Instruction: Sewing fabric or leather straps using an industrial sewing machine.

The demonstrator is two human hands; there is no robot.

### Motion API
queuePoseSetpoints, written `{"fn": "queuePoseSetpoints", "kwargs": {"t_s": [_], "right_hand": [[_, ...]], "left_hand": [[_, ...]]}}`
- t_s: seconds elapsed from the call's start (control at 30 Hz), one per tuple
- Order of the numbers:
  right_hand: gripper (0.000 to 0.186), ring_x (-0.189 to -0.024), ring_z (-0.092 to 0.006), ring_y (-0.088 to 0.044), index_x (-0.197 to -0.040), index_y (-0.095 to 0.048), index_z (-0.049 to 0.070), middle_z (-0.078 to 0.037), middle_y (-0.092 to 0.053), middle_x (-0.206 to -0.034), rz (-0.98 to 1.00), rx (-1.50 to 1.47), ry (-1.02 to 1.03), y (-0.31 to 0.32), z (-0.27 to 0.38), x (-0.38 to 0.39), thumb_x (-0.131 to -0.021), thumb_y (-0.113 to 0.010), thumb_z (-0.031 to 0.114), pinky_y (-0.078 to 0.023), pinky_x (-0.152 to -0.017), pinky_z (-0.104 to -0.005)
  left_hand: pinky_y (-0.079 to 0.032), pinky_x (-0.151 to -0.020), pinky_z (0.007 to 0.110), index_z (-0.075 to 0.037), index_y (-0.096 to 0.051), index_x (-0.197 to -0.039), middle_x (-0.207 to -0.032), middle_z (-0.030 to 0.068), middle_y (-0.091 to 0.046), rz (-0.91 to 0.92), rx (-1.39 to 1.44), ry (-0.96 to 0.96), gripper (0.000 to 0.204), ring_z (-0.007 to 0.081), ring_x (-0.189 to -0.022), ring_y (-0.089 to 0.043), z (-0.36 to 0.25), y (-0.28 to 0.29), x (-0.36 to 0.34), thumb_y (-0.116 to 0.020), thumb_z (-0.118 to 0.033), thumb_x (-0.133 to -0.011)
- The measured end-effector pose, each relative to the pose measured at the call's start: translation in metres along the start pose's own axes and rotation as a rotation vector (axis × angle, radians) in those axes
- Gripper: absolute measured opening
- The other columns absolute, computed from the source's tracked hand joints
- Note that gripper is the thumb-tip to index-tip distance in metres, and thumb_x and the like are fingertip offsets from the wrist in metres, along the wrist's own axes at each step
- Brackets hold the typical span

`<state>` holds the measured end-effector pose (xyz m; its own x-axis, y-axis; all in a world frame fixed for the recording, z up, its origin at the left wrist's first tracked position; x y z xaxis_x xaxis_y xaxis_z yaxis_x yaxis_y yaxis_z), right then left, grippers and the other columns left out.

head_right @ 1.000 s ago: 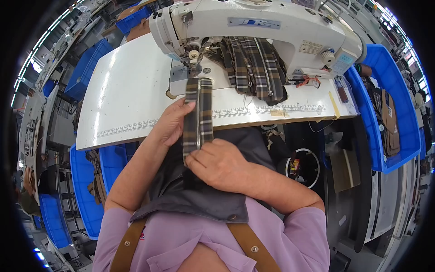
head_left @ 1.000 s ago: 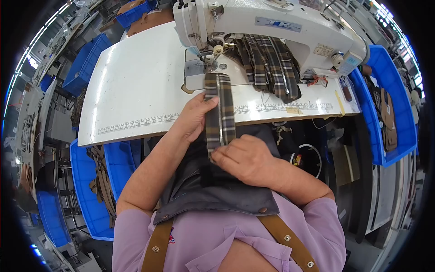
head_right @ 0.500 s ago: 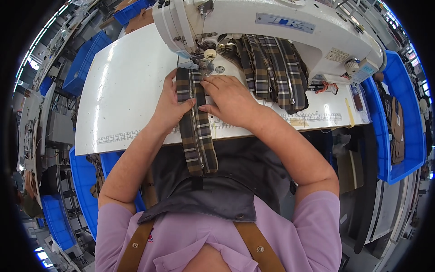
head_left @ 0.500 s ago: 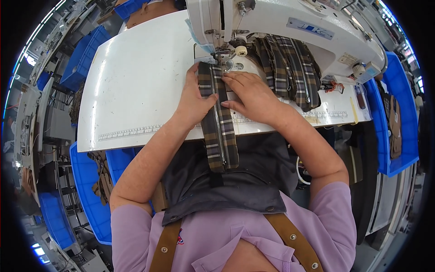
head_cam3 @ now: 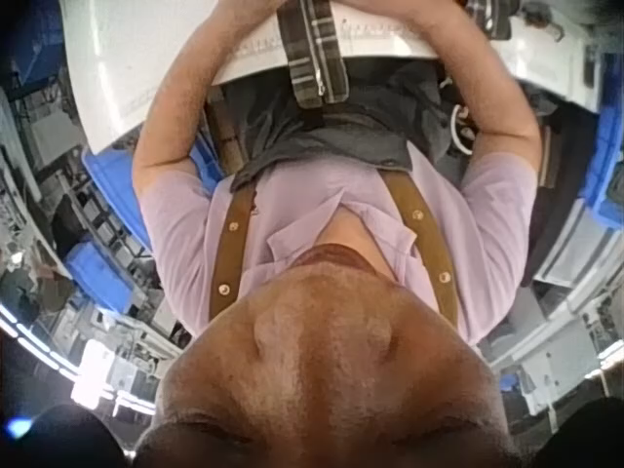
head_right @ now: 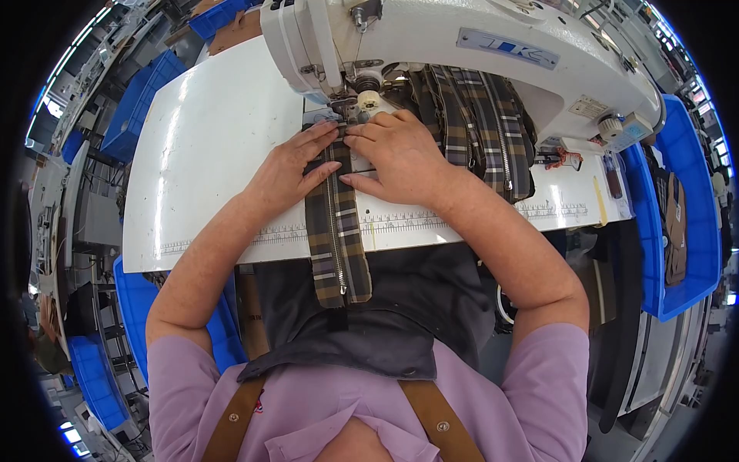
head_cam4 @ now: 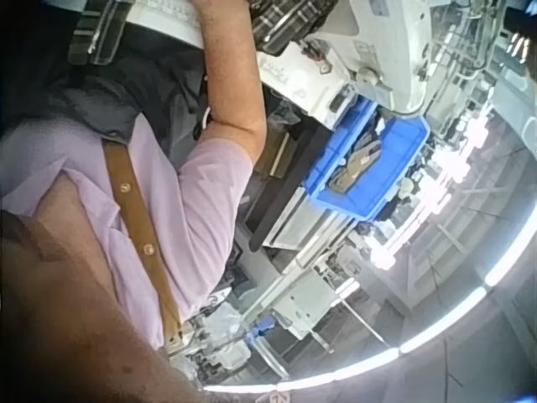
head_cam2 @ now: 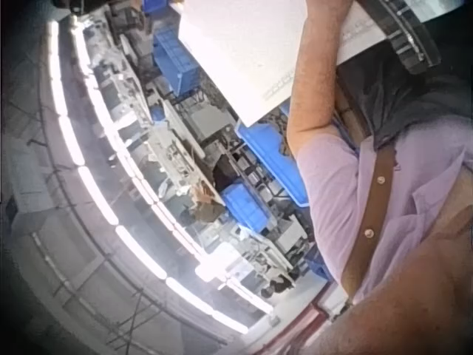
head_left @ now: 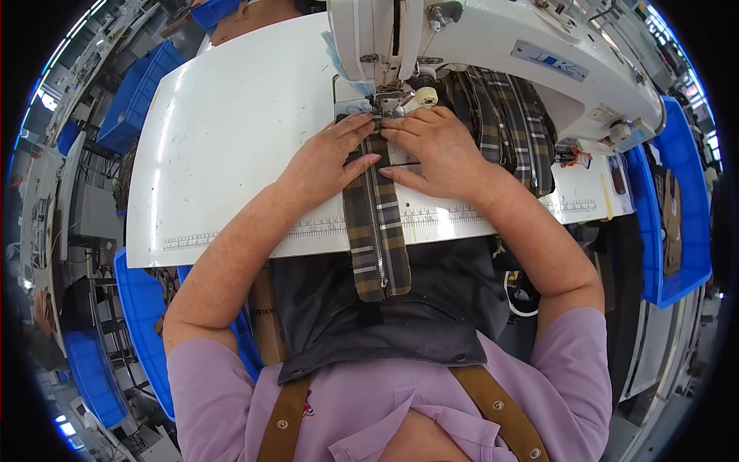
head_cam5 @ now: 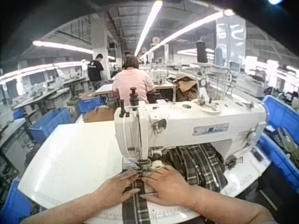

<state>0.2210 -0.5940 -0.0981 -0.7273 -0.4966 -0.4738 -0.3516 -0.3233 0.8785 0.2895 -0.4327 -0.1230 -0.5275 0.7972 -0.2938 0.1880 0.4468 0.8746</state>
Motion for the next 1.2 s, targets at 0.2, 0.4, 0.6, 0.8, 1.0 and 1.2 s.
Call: {"fn": "queuePoseSetpoints", "kwargs": {"t_s": [0.2, 0.4, 0.6, 0.8, 1.0, 1.2], "right_hand": [[0.051, -0.112, -0.0268, -0.064, -0.117, -0.074, 0.002, -0.01, -0.073, -0.123, -0.07, -0.021, -0.055, -0.0014, -0.0017, 0.0, -0.086, -0.075, 0.042, -0.048, -0.097, -0.0418], [0.052, -0.113, -0.0278, -0.064, -0.118, -0.073, 0.001, -0.011, -0.072, -0.124, -0.063, -0.022, -0.078, -0.0021, -0.0048, -0.0012, -0.085, -0.075, 0.041, -0.048, -0.097, -0.0422], [0.055, -0.114, -0.0284, -0.063, -0.119, -0.072, 0.001, -0.012, -0.071, -0.124, -0.059, -0.017, -0.065, -0.0029, -0.0013, -0.0014, -0.083, -0.075, 0.042, -0.047, -0.098, -0.0425], [0.056, -0.115, -0.0286, -0.063, -0.119, -0.071, 0.001, -0.011, -0.071, -0.122, -0.048, -0.024, -0.094, -0.005, -0.0024, -0.0013, -0.082, -0.075, 0.042, -0.047, -0.098, -0.0429], [0.056, -0.114, -0.0284, -0.062, -0.12, -0.071, 0.001, -0.011, -0.07, -0.123, -0.062, -0.024, -0.09, -0.0053, -0.0039, -0.0013, -0.083, -0.075, 0.043, -0.047, -0.097, -0.0425], [0.057, -0.114, -0.0278, -0.062, -0.121, -0.071, 0.002, -0.01, -0.07, -0.123, -0.07, -0.031, -0.087, -0.0043, -0.0048, -0.0001, -0.083, -0.076, 0.044, -0.047, -0.095, -0.042]], "left_hand": [[-0.048, -0.116, 0.042, -0.001, -0.063, -0.142, -0.152, 0.0145, -0.058, -0.022, 0.071, 0.031, 0.049, 0.0341, -0.139, -0.056, 0.0004, 0.0031, -0.0023, -0.071, -0.024, -0.099], [-0.042, -0.121, 0.045, -0.001, -0.064, -0.139, -0.15, 0.0144, -0.059, -0.021, 0.051, -0.027, 0.048, 0.0344, -0.139, -0.056, -0.0016, 0.0085, -0.0078, -0.072, -0.02, -0.096], [-0.036, -0.125, 0.049, 0.0, -0.064, -0.138, -0.149, 0.0148, -0.06, -0.017, 0.064, -0.05, 0.048, 0.0347, -0.139, -0.056, 0.0031, 0.0056, -0.0075, -0.072, -0.022, -0.095], [-0.032, -0.127, 0.053, -0.001, -0.063, -0.138, -0.15, 0.0143, -0.059, -0.004, 0.081, -0.053, 0.047, 0.0347, -0.14, -0.054, 0.0054, 0.0051, -0.0083, -0.07, -0.023, -0.097], [-0.025, -0.128, 0.06, -0.006, -0.06, -0.143, -0.153, 0.012, -0.057, 0.043, -0.015, -0.036, 0.052, 0.0321, -0.146, -0.049, 0.0065, 0.0033, -0.0081, -0.07, -0.027, -0.097], [-0.022, -0.129, 0.059, -0.007, -0.058, -0.146, -0.155, 0.0122, -0.055, 0.06, -0.062, -0.027, 0.06, 0.0319, -0.148, -0.047, -0.0013, 0.0077, -0.0068, -0.072, -0.034, -0.094]]}}
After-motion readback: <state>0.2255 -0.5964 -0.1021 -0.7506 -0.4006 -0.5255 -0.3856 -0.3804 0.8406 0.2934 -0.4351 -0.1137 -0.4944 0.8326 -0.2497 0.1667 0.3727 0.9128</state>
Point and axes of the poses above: each hand's wrist, its own x-axis away from the middle knuckle, its own y-axis out of the back of the hand, z = x × y, the point moved 6 cm from there along -x, towards the middle knuckle
